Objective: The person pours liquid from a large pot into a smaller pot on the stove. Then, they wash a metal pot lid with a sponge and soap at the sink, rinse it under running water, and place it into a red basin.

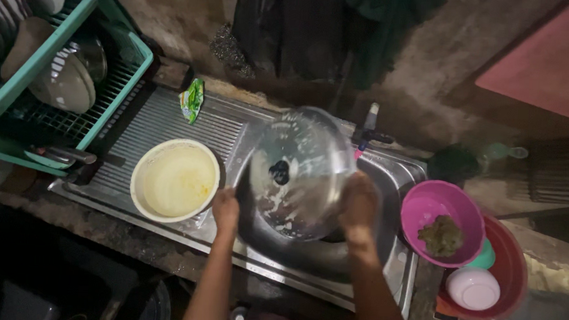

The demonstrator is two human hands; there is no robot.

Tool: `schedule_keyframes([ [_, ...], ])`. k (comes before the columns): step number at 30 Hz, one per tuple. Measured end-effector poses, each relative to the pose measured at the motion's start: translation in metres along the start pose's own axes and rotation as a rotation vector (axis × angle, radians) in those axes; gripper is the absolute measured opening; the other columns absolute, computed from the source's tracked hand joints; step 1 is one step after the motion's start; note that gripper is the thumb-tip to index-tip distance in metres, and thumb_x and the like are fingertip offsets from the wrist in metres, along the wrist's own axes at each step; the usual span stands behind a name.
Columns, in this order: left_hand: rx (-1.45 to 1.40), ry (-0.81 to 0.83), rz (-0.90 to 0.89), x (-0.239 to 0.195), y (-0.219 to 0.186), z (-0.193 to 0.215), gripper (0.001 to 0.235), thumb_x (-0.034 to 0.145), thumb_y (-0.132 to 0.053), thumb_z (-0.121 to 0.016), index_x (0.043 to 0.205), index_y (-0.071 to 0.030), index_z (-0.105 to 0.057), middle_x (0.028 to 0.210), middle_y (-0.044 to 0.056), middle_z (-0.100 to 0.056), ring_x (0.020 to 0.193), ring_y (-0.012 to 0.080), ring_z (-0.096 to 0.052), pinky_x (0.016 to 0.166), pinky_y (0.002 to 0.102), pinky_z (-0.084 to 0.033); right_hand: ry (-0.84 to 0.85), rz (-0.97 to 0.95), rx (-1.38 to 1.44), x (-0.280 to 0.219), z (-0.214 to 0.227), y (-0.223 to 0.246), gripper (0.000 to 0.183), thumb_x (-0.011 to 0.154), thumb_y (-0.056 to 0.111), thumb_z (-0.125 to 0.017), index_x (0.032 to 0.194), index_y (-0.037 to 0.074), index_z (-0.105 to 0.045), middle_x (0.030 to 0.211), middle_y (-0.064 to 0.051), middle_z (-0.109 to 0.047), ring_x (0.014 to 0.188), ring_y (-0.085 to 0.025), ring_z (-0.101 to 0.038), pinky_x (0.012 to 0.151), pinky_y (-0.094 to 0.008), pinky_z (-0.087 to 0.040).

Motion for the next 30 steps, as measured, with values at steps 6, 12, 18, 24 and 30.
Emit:
schedule_keyframes([
  [6,-0.877,0.382,0.563,-0.003,-0.051,0.039,0.057,0.111,-0.05,-0.04,0.141,-0.005,-0.06,0.13,0.013,-0.064,0.103,0.0298,-0.045,0.089,0.047,-0.013,0.101,0.208,-0.779,0.017,0.027,-0.011,0.022,0.101,0.021,-0.058,0.117,0.009,-0.066,0.098,-0.003,-0.069,0.087,-0.018,-0.069,0.077,-0.031,-0.057],
  [12,-1.156,0.144,0.526,-0.009,-0.134,0.093,0.036,0.104,-0.028,-0.046,0.126,-0.003,-0.06,0.118,0.011,-0.069,0.1,0.0244,-0.071,0.088,0.045,-0.06,0.098,-0.277,-0.421,0.002,0.028,-0.104,0.031,0.097,0.03,-0.06,0.124,0.016,-0.066,0.11,0.0,-0.069,0.1,-0.018,-0.065,0.086,-0.036,-0.053],
  [18,-0.953,-0.003,0.156,-0.014,-0.14,0.096,0.024,0.105,-0.019,-0.06,0.103,0.002,-0.072,0.092,0.007,-0.072,0.078,0.0161,-0.065,0.071,0.031,-0.055,-0.258,-0.625,-0.074,0.005,0.057,-0.131,0.038,0.094,0.033,-0.065,0.129,0.019,-0.064,0.12,0.002,-0.067,0.111,-0.019,-0.063,0.092,-0.042,-0.05],
  [24,-0.732,-0.006,0.071,-0.008,-0.115,0.073,0.029,0.104,-0.024,-0.066,0.091,0.002,-0.072,0.065,-0.004,-0.052,0.055,0.0061,-0.037,0.049,0.025,-0.028,-0.468,-0.592,0.066,0.005,0.073,-0.135,0.03,0.101,0.027,-0.065,0.124,0.008,-0.067,0.107,-0.009,-0.063,0.095,-0.026,-0.061,0.078,-0.044,-0.051],
  [30,-0.72,0.004,0.121,-0.005,-0.104,0.041,0.023,0.099,-0.022,-0.069,0.089,-0.002,-0.073,0.058,-0.007,-0.047,0.048,0.0043,-0.035,0.044,0.025,-0.025,0.515,-0.512,0.078,0.003,-0.035,-0.094,0.029,0.103,0.02,-0.054,0.124,0.004,-0.066,0.124,-0.01,-0.066,0.113,-0.022,-0.065,0.099,-0.038,-0.054],
])
Point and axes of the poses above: each hand's wrist, its own x-axis towards the middle knuckle, its own z-axis out of the back of the hand, y = z × x, the point moved 2 cm from there along x, towards the middle knuckle
